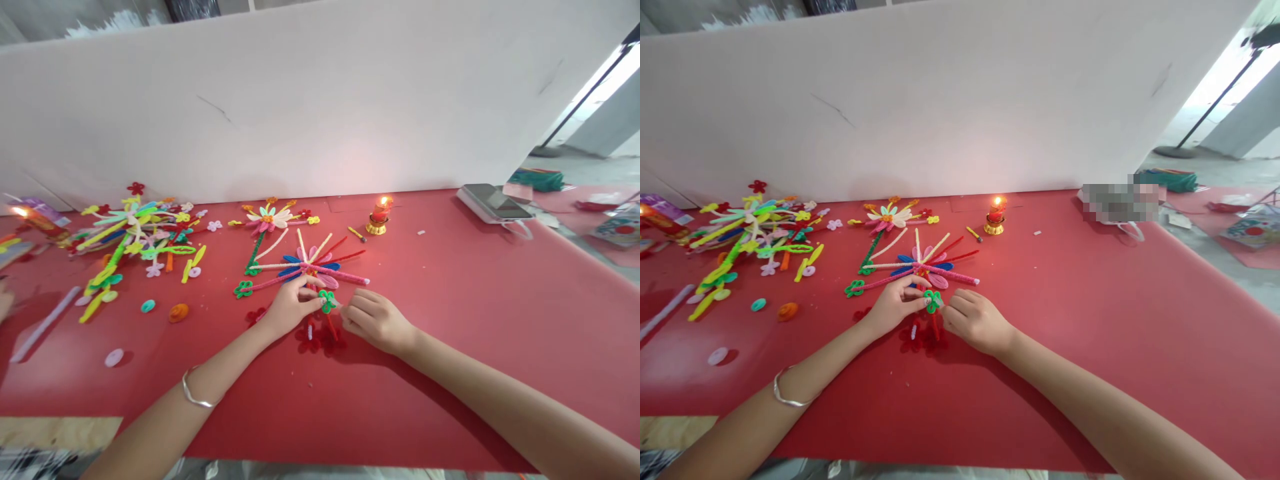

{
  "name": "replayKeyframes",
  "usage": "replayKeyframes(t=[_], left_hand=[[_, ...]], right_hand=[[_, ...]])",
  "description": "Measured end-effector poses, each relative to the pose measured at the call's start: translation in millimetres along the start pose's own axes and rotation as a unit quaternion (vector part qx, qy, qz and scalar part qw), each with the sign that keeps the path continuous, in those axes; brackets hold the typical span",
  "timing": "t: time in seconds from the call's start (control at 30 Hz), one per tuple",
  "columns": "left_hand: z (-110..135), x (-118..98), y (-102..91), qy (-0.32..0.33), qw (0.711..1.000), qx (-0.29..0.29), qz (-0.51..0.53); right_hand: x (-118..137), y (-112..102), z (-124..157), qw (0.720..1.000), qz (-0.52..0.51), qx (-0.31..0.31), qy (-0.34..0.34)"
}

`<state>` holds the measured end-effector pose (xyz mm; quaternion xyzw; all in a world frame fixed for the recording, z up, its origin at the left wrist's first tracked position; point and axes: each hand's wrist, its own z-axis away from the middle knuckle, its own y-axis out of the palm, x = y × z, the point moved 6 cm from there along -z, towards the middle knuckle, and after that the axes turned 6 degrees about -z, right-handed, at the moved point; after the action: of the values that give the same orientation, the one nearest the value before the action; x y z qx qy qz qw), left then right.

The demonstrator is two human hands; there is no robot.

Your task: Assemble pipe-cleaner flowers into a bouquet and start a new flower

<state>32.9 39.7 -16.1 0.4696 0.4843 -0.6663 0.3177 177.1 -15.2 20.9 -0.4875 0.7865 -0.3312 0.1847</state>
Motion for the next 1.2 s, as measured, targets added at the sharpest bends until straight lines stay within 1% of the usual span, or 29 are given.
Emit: replayKeyframes(t=[0.33,0.43,0.5,0.57,0.63,0.67,0.73,0.77,0.87,0.93,1.03,1.13,1.2], left_hand=[[-0.1,0.1,0.2,0.007,1.0,-0.001,-0.01],[1.0,-1.3,0.2,0.008,1.0,-0.002,-0.019],[1.3,-2.7,-0.1,0.011,1.0,-0.002,-0.018],[1.1,-4.6,-1.2,0.019,1.0,-0.003,-0.013],[0.6,-6.6,-2.6,0.028,1.0,-0.003,-0.013],[0.5,-7.7,-3.3,0.033,0.999,-0.002,-0.016],[0.5,-10.2,-4.5,0.042,0.999,0.005,-0.031],[0.8,-11.5,-5.1,0.045,0.998,0.008,-0.045],[2.5,-15.6,-7.5,0.048,0.994,0.018,-0.098],[4.1,-17.8,-9.6,0.046,0.991,0.026,-0.126],[6.4,-18.5,-11.6,0.035,0.986,0.058,-0.151],[7.8,-18.7,-12.9,0.027,0.985,0.09,-0.147],[7.3,-20.3,-15.2,0.024,0.988,0.093,-0.122]], right_hand=[[5.0,-2.2,-1.6,0.998,0.04,0.025,-0.045],[-1.7,-2.9,-1.0,0.999,0.033,0.019,-0.026],[-15.2,-5.4,2.3,0.999,0.007,-0.008,0.034],[-38.2,-8.7,10.3,0.987,-0.031,-0.049,0.147],[-65.2,-9.6,23.4,0.954,-0.069,-0.075,0.28],[-76.8,-8.3,29.7,0.936,-0.087,-0.072,0.333],[-93.8,-5.9,38.3,0.909,-0.11,-0.054,0.398],[-99.1,-5.2,40.1,0.903,-0.113,-0.041,0.413],[-104.2,-5.6,39.5,0.898,-0.104,-0.014,0.427],[-101.1,-5.0,37.5,0.9,-0.09,0.003,0.427],[-94.1,0.3,36.2,0.901,-0.073,0.027,0.428],[-88.5,8.5,32.9,0.912,-0.07,0.031,0.402],[-85.5,13.6,28.9,0.924,-0.068,0.033,0.375]])
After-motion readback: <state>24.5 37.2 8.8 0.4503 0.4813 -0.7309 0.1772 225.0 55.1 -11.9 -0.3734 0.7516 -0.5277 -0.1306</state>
